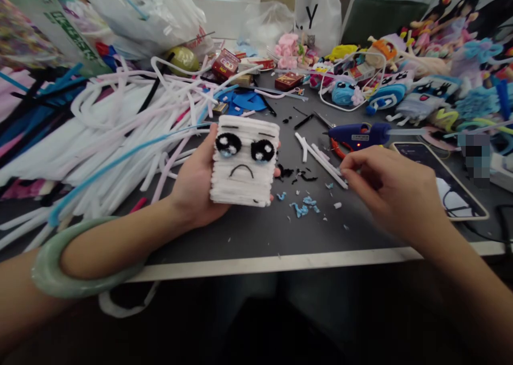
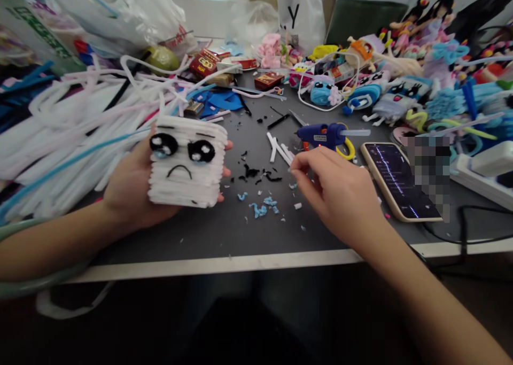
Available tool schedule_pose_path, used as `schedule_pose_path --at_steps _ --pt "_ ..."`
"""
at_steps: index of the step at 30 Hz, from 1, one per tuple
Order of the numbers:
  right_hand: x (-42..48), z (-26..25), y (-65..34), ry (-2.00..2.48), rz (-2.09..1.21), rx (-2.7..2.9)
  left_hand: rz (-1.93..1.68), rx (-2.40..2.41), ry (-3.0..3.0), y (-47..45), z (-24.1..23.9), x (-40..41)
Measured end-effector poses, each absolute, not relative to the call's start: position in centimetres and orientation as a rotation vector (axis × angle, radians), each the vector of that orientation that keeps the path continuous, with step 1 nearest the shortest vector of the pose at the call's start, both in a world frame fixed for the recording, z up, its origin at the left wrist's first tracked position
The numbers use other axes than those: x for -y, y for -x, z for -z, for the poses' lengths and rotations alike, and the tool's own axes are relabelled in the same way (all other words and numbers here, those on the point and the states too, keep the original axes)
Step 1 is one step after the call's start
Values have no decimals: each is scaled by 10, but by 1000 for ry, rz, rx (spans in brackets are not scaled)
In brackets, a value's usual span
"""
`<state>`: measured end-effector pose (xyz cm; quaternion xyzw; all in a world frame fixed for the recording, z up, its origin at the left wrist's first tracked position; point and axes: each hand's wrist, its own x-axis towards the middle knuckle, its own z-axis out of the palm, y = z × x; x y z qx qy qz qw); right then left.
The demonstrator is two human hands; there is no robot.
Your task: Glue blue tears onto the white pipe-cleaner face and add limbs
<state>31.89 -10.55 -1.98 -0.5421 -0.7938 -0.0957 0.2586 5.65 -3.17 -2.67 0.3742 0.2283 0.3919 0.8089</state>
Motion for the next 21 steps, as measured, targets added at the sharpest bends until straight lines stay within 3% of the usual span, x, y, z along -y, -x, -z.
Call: schedule_pose_path --at_steps 4,8,21 --pt "114 15 -305 1415 -115 1927 -819 -462 -790 -56 28 34" --pt "122 13 -283 1368 -246 1829 -773 -425 -743 -56 29 37" --pt "113 19 -251 1094 124 2028 -802 -742 -561 -76 8 51"
